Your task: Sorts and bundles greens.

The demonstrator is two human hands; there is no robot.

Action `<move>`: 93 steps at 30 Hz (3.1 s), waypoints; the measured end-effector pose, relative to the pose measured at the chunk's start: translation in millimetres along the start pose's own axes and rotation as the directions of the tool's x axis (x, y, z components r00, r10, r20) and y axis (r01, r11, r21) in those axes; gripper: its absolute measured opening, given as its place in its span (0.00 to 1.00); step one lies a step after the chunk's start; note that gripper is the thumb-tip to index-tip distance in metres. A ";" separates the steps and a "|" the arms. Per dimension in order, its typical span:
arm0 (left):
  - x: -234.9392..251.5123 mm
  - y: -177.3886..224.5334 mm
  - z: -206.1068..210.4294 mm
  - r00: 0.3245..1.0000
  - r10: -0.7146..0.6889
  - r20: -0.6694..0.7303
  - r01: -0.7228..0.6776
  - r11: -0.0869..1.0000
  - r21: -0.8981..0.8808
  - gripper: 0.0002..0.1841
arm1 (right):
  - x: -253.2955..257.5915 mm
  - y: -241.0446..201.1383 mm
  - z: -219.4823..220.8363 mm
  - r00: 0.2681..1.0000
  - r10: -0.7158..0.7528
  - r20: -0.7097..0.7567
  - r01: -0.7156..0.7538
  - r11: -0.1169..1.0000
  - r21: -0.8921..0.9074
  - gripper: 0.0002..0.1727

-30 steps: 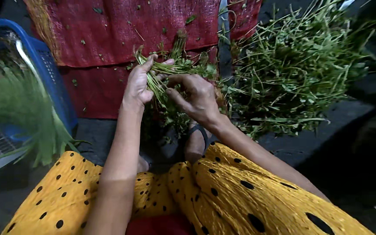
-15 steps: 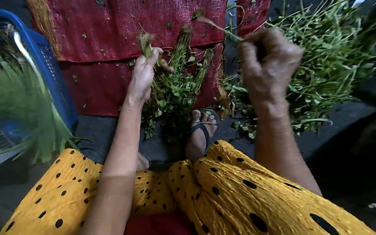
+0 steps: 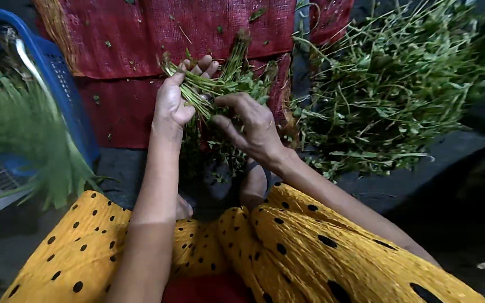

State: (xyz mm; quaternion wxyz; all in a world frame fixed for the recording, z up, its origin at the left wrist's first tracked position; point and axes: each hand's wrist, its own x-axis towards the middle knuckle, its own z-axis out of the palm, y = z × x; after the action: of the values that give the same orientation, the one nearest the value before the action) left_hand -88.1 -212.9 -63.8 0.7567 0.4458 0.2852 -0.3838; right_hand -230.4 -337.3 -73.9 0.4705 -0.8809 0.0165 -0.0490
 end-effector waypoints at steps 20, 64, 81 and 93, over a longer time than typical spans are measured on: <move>-13.3 -8.0 17.4 0.950 -0.122 0.287 -0.117 0.713 0.691 0.20 | 24.3 47.2 -78.1 0.965 0.229 -0.124 -0.234 0.972 -0.031 0.16; -10.1 10.1 9.7 0.959 0.060 0.277 -0.051 0.998 -0.037 0.13 | 15.5 4.4 -18.8 0.988 0.087 -0.127 -0.095 0.994 -0.059 0.18; -7.6 -2.1 18.4 0.984 0.062 0.168 -0.159 0.726 0.669 0.15 | 24.2 43.4 -61.5 0.965 0.057 -0.256 -0.112 0.973 -0.203 0.11; -6.4 -10.4 22.1 0.921 0.215 0.324 -0.383 0.650 0.657 0.18 | 15.3 43.8 -74.8 0.915 0.403 0.023 -0.378 0.836 0.398 0.08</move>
State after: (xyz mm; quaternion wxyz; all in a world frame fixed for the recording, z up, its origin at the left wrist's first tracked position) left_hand -98.2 -233.7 -53.9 0.6058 0.6981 -0.0469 -0.3787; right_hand -222.0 -424.7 -67.9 0.6372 -0.7440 0.2003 0.0184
